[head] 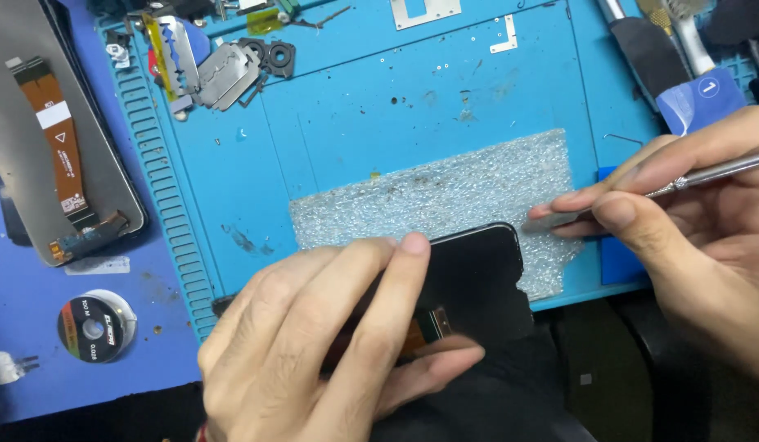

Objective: Cleaning and prying a smartphone screen assembly using a cloth and a metal tool

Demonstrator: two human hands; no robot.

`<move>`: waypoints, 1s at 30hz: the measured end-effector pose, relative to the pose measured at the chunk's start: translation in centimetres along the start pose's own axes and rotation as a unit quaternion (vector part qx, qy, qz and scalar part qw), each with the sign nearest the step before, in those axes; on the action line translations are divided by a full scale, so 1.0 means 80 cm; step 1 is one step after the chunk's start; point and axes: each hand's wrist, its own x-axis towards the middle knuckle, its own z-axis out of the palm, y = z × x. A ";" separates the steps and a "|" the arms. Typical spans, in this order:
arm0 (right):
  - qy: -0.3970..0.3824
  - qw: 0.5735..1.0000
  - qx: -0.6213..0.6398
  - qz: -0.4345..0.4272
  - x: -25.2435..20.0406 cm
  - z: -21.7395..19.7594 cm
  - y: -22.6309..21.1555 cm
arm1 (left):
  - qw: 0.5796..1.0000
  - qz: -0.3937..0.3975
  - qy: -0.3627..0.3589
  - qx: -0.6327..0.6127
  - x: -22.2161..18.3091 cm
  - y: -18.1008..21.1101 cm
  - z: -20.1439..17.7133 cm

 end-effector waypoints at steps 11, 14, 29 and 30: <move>0.006 0.999 0.025 -0.020 -0.009 0.001 0.013 | 0.996 0.080 -0.021 -0.022 -0.009 -0.026 0.013; 0.009 0.999 -0.008 -0.050 -0.017 0.000 0.030 | 0.997 0.048 -0.046 -0.031 -0.010 -0.021 0.012; 0.027 0.981 -0.021 -0.192 -0.032 0.026 0.036 | 0.998 0.027 -0.063 -0.006 -0.009 -0.031 0.022; 0.037 0.985 -0.038 -0.162 -0.032 0.030 0.029 | 0.998 0.024 -0.065 -0.009 -0.011 -0.032 0.022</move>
